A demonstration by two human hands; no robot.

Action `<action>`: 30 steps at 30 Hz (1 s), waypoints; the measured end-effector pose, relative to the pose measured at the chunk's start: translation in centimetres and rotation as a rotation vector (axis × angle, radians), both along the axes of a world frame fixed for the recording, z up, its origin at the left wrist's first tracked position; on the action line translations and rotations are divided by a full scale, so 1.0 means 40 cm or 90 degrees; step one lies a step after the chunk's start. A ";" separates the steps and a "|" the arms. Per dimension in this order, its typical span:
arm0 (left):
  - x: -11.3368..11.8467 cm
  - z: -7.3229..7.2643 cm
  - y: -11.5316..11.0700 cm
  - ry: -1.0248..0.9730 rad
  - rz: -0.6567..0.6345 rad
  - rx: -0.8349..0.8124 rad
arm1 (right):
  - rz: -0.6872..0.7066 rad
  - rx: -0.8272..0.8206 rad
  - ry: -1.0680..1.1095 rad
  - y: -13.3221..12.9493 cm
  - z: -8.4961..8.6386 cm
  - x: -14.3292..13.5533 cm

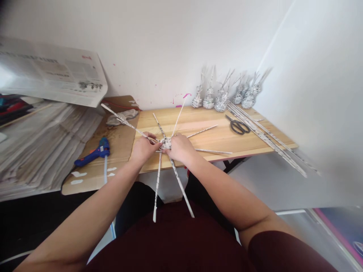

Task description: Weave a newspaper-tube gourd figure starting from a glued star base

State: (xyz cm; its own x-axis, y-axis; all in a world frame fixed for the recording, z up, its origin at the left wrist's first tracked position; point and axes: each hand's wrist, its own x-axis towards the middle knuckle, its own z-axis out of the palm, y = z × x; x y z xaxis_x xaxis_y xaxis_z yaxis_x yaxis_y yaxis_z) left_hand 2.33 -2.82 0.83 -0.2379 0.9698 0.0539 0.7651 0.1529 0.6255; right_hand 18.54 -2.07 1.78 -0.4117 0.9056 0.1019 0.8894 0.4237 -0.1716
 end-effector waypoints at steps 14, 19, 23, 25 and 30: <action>-0.003 -0.005 0.015 0.039 -0.055 0.041 | -0.008 -0.009 -0.002 -0.003 0.009 -0.002; -0.053 -0.014 0.003 -0.062 -0.126 0.040 | -0.005 -0.017 0.019 -0.001 0.008 0.002; -0.092 -0.007 -0.027 -0.019 -0.151 0.007 | -0.017 -0.029 0.030 0.000 0.009 0.002; -0.098 -0.004 -0.045 0.004 -0.157 -0.013 | -0.021 -0.028 0.030 0.000 0.010 0.001; -0.094 -0.015 -0.075 0.058 -0.151 -0.014 | -0.015 -0.029 0.027 -0.002 0.015 0.000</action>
